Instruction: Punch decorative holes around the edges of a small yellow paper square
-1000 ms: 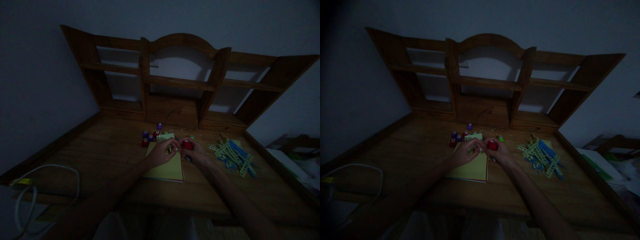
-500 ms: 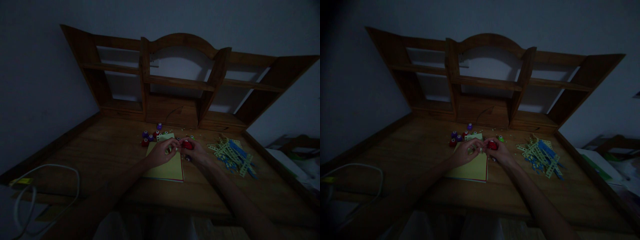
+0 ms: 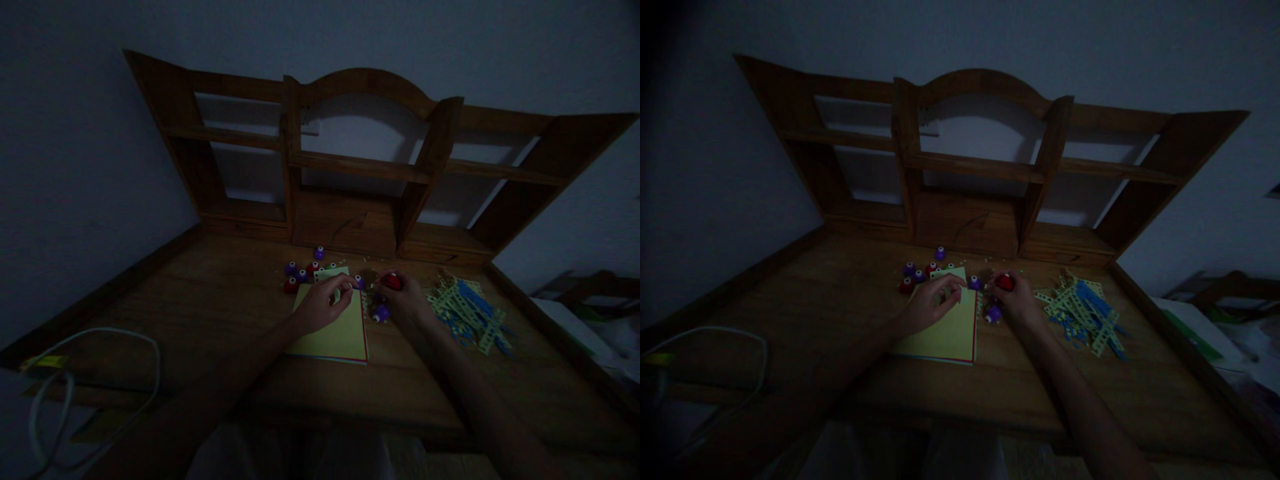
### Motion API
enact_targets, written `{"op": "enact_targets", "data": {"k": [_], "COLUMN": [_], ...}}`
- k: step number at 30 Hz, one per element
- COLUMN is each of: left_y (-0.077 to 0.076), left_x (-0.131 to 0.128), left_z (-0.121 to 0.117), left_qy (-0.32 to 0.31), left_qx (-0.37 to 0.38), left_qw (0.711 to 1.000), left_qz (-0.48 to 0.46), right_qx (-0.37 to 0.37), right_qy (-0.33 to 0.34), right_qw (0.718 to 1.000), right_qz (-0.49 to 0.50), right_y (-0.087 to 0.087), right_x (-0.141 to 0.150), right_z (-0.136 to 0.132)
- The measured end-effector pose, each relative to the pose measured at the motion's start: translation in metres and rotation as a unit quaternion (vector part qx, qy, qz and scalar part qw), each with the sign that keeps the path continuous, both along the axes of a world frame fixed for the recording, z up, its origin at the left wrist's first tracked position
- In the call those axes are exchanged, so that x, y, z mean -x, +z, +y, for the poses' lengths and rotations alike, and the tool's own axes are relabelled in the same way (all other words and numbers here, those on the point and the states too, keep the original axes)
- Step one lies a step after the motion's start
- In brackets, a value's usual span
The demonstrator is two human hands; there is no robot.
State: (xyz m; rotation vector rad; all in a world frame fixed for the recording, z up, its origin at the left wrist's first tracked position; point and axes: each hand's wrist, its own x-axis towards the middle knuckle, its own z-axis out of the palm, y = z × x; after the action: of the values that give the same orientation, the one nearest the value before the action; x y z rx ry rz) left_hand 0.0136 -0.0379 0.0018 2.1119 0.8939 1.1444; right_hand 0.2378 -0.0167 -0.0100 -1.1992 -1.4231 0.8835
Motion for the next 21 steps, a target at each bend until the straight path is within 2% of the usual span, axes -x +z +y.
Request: {"op": "enact_targets", "data": {"k": [6, 11, 15, 18, 21], "left_y": [0.001, 0.002, 0.001, 0.000, -0.002], "left_x": [0.000, 0.000, 0.000, -0.001, -0.001], "left_z": [0.000, -0.001, -0.001, -0.001, 0.000], "left_qy": [0.004, 0.006, -0.009, -0.012, -0.012], "left_qx": [-0.021, -0.026, -0.028, -0.028, -0.032], "left_qw": [1.000, 1.000, 1.000, 0.999, 0.999], "left_qz": [0.005, 0.006, 0.007, 0.007, 0.009], "right_qx": [-0.022, -0.028, -0.033, -0.024, 0.006], "right_qy": [-0.030, -0.079, -0.122, -0.143, -0.131], "right_qw": [0.999, 0.996, 0.991, 0.986, 0.987], "right_qz": [-0.037, -0.009, -0.036, -0.079, -0.097], "right_y": [-0.012, 0.005, 0.021, 0.023, 0.015], "right_x": [0.001, 0.009, 0.009, -0.003, -0.022], "right_z": [0.003, -0.003, -0.009, -0.007, 0.002]}}
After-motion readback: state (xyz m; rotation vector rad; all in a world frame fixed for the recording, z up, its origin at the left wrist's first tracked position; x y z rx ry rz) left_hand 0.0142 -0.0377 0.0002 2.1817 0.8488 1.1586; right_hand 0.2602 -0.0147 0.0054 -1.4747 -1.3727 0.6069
